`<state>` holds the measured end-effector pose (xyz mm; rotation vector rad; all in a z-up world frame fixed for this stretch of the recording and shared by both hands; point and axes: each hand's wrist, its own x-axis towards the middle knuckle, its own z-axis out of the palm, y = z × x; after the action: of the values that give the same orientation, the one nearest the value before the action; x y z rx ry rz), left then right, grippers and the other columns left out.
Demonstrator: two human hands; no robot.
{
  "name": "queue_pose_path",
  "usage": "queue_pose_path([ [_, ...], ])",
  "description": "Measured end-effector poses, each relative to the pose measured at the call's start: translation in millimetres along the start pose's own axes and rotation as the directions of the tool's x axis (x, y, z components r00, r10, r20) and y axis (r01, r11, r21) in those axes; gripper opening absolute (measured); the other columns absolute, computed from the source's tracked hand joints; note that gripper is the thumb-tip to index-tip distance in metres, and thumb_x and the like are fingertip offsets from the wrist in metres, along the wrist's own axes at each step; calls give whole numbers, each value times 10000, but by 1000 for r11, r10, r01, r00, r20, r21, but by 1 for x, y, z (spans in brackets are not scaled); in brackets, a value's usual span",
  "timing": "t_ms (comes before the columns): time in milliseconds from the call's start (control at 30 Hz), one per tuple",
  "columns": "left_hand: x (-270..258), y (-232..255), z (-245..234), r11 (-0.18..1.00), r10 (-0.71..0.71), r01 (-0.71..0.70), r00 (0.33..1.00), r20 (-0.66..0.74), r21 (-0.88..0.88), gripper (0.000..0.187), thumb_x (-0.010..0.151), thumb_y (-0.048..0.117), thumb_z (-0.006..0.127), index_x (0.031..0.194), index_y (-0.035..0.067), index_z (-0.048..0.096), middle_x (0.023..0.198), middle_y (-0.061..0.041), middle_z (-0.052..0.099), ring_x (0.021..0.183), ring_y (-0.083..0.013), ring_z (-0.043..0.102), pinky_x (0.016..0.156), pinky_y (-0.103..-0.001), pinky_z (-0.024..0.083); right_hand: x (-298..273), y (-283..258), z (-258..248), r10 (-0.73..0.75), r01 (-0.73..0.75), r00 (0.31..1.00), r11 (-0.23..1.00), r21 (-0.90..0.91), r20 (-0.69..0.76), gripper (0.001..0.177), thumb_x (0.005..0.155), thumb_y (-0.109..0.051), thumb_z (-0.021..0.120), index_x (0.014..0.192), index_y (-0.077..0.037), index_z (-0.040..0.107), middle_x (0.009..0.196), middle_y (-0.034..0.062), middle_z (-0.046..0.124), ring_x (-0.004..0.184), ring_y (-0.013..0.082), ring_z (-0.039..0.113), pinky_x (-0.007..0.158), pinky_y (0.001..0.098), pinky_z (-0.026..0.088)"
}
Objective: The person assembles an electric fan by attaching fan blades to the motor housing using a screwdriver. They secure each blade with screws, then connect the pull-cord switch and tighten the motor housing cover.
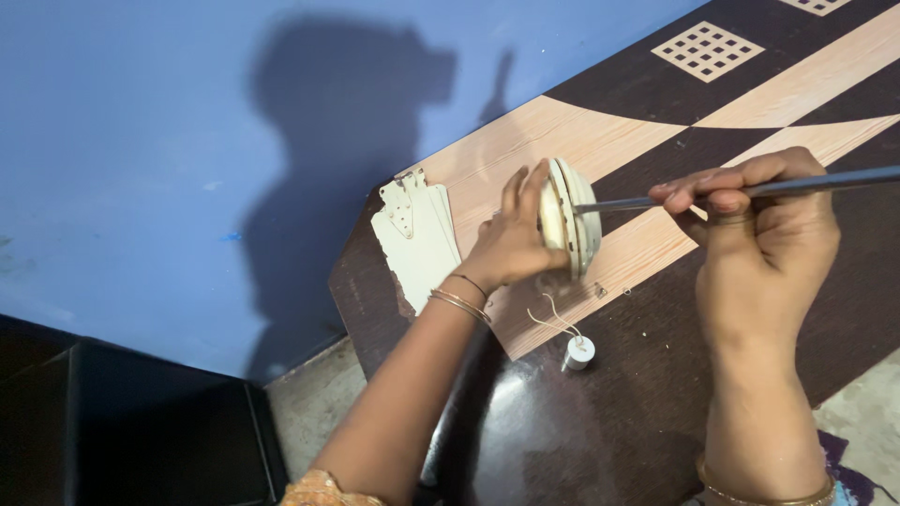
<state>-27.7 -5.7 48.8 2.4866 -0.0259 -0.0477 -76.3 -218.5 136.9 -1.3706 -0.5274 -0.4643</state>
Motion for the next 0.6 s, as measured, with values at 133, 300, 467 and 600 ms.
queue_pose_path([
  [133, 3, 4, -13, 982, 138, -126, 987, 79, -139, 1477, 461, 470, 856, 1650, 283, 0, 1687, -248, -65, 1493, -515, 235, 1181, -545, 330, 0, -3, 0, 3, -3, 1000, 1000, 21, 1, 93, 1149, -66, 545, 1099, -55, 467, 966, 83, 668, 925, 174, 718, 984, 372, 667],
  [300, 11, 14, 3, 998, 4, -4, 1000, 4, -55, 1417, 549, 659, 891, 1639, 226, 95, 1714, -266, 16, 1523, -527, 177, 1196, -576, 309, -1, -6, 2, -2, 3, 1000, 999, -39, 8, 101, 1150, -39, 535, 1096, -47, 451, 975, 89, 663, 1010, 197, 724, 1031, 390, 657],
  [467, 9, 23, 15, 993, 89, -100, 983, -160, -59, 1371, 535, 581, 918, 1573, 87, 171, 1645, -221, 203, 1478, -458, 283, 1184, -507, 339, -2, -9, 1, 5, -5, 1000, 999, -46, 3, 83, 1140, -7, 521, 1086, -41, 468, 964, 83, 661, 947, 175, 715, 1025, 379, 657],
  [600, 5, 29, 20, 995, 36, -56, 970, -241, -80, 1369, 507, 569, 931, 1557, 65, 212, 1631, -189, 249, 1453, -393, 355, 1134, -457, 408, -8, -7, 9, -42, 45, 999, 991, -125, 27, 131, 1141, 56, 523, 1024, 5, 492, 957, 108, 672, 981, 183, 725, 1008, 373, 650],
])
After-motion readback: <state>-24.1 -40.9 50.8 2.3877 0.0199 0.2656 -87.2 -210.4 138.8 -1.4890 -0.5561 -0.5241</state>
